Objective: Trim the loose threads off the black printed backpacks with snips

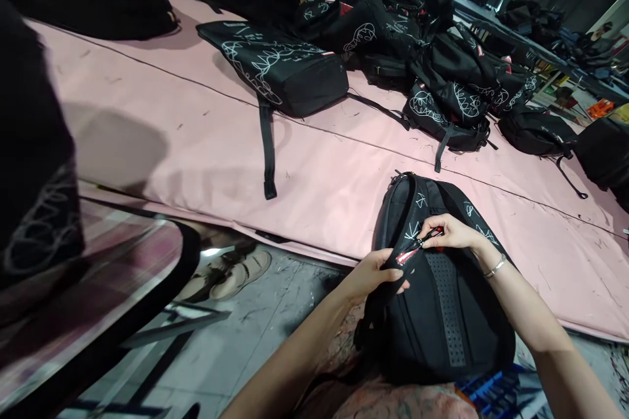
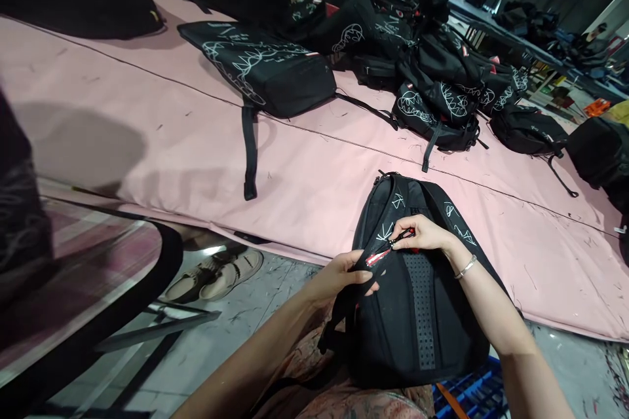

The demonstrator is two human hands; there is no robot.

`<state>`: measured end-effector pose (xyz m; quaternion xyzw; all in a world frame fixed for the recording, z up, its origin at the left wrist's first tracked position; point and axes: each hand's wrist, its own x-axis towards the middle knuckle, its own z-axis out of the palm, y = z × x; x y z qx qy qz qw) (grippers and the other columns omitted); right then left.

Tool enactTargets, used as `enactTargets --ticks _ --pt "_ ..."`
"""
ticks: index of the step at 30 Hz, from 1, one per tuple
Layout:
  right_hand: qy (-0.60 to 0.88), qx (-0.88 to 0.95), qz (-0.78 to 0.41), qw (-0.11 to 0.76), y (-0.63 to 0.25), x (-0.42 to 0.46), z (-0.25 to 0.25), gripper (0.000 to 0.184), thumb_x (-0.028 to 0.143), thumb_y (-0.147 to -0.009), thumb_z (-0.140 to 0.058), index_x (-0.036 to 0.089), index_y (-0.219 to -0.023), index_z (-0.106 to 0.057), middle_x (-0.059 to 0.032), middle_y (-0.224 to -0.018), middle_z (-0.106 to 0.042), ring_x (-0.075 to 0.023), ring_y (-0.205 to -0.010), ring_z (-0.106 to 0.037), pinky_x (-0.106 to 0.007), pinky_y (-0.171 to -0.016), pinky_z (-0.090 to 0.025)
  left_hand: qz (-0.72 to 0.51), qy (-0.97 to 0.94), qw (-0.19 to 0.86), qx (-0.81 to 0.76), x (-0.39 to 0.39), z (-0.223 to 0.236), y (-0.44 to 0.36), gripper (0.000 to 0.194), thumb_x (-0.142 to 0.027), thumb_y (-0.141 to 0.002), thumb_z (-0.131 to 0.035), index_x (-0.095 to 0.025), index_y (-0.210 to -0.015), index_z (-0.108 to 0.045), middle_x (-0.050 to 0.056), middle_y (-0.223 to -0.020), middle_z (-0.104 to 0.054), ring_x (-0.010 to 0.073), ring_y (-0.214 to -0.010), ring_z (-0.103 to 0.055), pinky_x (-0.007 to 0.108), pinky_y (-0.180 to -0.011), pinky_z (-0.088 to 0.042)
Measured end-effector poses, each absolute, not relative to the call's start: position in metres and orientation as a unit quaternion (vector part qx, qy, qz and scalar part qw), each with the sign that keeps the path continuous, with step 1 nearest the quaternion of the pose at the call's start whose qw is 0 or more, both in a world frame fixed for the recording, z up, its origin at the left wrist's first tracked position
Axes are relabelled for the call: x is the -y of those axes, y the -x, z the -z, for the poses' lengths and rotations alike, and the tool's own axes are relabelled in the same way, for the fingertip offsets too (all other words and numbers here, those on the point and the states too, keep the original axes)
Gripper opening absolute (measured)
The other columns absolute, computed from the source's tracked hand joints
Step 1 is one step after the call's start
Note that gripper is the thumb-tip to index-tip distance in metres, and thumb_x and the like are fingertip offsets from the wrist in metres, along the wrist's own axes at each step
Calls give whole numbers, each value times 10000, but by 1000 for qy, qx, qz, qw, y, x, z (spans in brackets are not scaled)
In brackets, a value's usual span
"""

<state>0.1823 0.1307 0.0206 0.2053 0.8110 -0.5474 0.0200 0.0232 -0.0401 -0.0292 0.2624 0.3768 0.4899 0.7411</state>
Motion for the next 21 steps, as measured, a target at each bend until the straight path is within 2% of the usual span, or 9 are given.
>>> enactTargets --ticks 5,8,11,15,18,21 --pt "-184 -823 537 30 -179 -127 -24 279 359 -708 -665 120 -850 -635 -28 -734 -611 -77 -522 -489 -200 -493 -409 -480 -270 735 -395 39 22 -23 232 -234 -634 -667 -120 -793 -541 83 -675 -643 154 -554 -583 231 -495 -418" --pt "-160 -844 512 20 -175 -124 -29 254 344 -719 -658 125 -847 -645 -40 -779 -633 -108 -628 -551 -207 -554 -434 -475 -283 729 -404 39 21 -24 239 -239 -634 -662 -119 -788 -524 90 -674 -644 153 -550 -578 226 -484 -408" --pt "-143 -864 482 21 -171 -119 -35 246 351 -730 -647 135 -846 -651 -41 -798 -645 -125 -695 -574 -208 -586 -440 -475 -291 721 -412 38 22 -26 251 -235 -623 -667 -116 -789 -521 97 -672 -649 163 -555 -589 241 -504 -423" --pt "-134 -867 479 23 -169 -114 -34 266 370 -729 -654 127 -837 -653 -41 -781 -642 -109 -652 -562 -198 -563 -430 -481 -286 722 -408 38 23 -27 276 -231 -621 -683 -108 -811 -525 93 -679 -652 176 -586 -611 274 -566 -460" --pt "-177 -836 517 -55 -174 -115 -24 271 366 -713 -677 124 -832 -645 -42 -776 -631 -100 -610 -545 -208 -553 -428 -496 -263 736 -378 39 26 -24 356 -262 -630 -701 -97 -903 -543 99 -758 -654 198 -683 -633 307 -642 -489" --pt "-223 -830 474 -190 -183 -125 -11 252 344 -707 -692 152 -868 -657 -44 -814 -611 -126 -703 -553 -260 -663 -448 -518 -236 747 -343 40 29 -17 418 -278 -640 -702 -104 -990 -553 126 -955 -635 181 -719 -631 278 -634 -494"
